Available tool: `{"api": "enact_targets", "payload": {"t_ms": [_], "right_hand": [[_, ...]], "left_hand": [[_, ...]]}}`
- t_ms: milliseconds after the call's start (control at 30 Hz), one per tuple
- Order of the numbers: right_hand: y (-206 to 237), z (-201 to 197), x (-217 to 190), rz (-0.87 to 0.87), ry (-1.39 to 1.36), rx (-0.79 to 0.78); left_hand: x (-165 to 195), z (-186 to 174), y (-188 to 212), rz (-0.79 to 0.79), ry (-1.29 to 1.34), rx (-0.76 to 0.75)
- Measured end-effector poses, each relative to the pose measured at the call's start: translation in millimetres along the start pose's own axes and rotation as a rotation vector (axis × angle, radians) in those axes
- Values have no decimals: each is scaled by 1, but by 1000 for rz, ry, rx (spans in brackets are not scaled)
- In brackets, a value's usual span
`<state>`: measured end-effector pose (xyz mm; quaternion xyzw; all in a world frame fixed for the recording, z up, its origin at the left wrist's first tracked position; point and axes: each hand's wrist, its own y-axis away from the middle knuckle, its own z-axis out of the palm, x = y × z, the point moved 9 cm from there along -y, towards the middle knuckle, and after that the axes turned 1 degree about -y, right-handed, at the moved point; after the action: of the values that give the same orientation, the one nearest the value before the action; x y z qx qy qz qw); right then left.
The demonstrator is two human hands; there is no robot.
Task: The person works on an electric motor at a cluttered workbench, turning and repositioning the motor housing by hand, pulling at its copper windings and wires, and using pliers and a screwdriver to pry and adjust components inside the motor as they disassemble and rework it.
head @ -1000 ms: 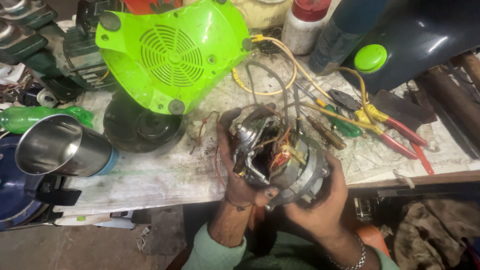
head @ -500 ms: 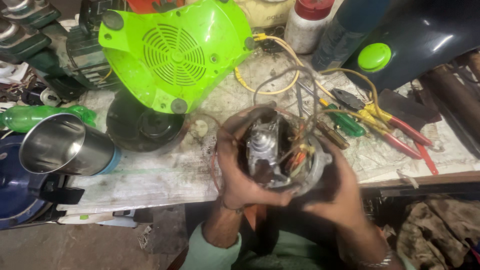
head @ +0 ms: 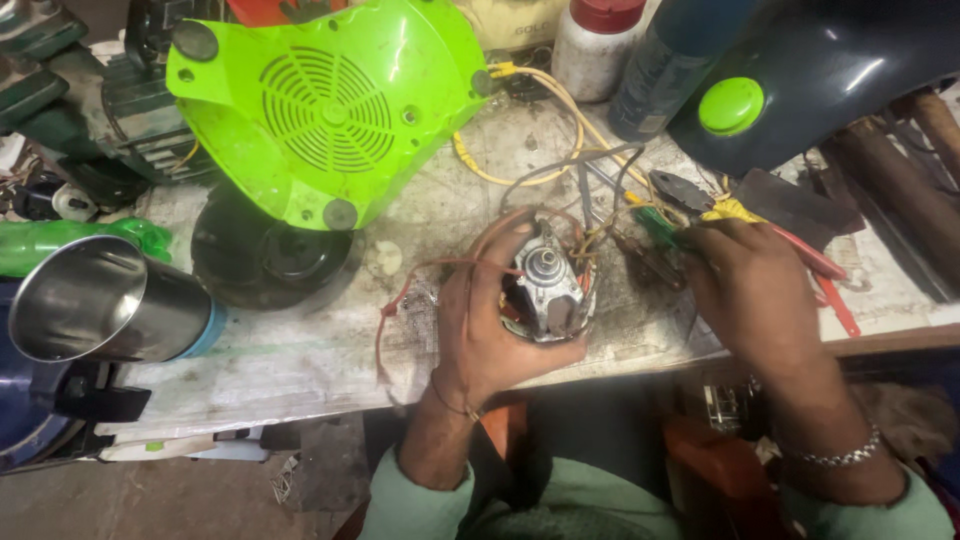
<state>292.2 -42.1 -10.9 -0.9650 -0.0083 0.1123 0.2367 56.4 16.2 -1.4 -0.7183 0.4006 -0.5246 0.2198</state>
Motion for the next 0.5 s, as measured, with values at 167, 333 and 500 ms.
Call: {"api": "enact_targets", "payload": {"t_ms": [167,333,500], "right_hand": [[-14,14,16,64,254,-102],[-22,22,8,-47,239,-128],[-18,29,-10,-94,183,-180]], "left_hand": [[-5,2,0,-61,-79,-32],[-8,2,1,-54,-63,-34],[-7,6,2,-32,-84,-59]]}}
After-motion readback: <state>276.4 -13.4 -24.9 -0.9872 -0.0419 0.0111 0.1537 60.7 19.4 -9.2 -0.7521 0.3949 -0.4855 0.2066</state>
